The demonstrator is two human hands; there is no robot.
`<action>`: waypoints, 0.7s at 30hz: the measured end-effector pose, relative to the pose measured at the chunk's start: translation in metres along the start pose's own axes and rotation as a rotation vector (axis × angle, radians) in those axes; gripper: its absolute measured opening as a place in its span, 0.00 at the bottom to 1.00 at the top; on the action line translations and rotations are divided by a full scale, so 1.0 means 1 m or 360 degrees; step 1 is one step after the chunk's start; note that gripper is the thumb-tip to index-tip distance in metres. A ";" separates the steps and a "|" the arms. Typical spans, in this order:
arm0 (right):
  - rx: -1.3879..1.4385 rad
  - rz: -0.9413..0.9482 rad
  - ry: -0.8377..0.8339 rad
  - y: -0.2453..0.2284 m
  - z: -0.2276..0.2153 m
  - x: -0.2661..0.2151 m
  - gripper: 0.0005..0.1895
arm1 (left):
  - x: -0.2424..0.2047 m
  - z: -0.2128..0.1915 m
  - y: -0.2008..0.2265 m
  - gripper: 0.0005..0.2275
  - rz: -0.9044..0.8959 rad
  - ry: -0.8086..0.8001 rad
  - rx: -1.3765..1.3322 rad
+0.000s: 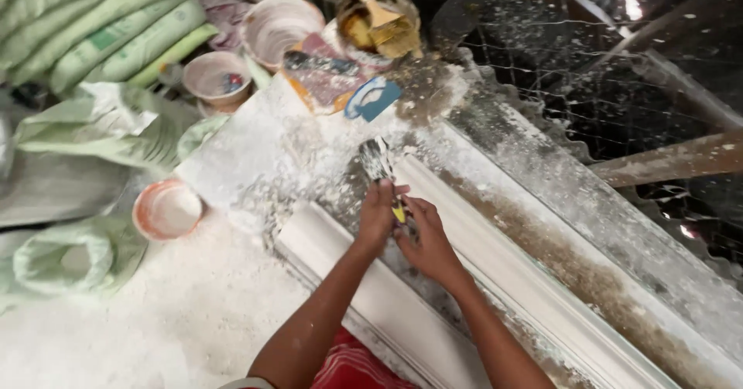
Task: The person uses a scraper or spatula to refine and clean decorative plaster moldings.
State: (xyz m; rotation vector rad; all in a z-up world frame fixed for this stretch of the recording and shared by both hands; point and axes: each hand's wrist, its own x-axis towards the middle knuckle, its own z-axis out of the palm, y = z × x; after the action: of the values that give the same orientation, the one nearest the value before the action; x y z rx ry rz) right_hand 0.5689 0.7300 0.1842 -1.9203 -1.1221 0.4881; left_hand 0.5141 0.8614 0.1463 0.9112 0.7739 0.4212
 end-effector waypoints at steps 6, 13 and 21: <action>0.0400 0.0433 -0.0196 -0.013 0.017 -0.051 0.26 | 0.037 -0.133 0.033 0.14 0.0105 0.0422 0.0068; 0.0448 0.0771 -0.0195 0.001 0.065 -0.025 0.21 | 0.147 -0.276 0.113 0.11 0.0182 0.0564 0.0884; 0.0795 0.0675 0.0031 -0.021 0.113 0.020 0.18 | 0.157 -0.262 0.121 0.24 0.0398 0.0699 0.2651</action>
State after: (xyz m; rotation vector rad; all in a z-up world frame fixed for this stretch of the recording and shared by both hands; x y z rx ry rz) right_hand 0.4928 0.8053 0.1379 -1.6992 -0.5028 0.8861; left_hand 0.4202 1.1700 0.0822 2.5347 1.4225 0.0961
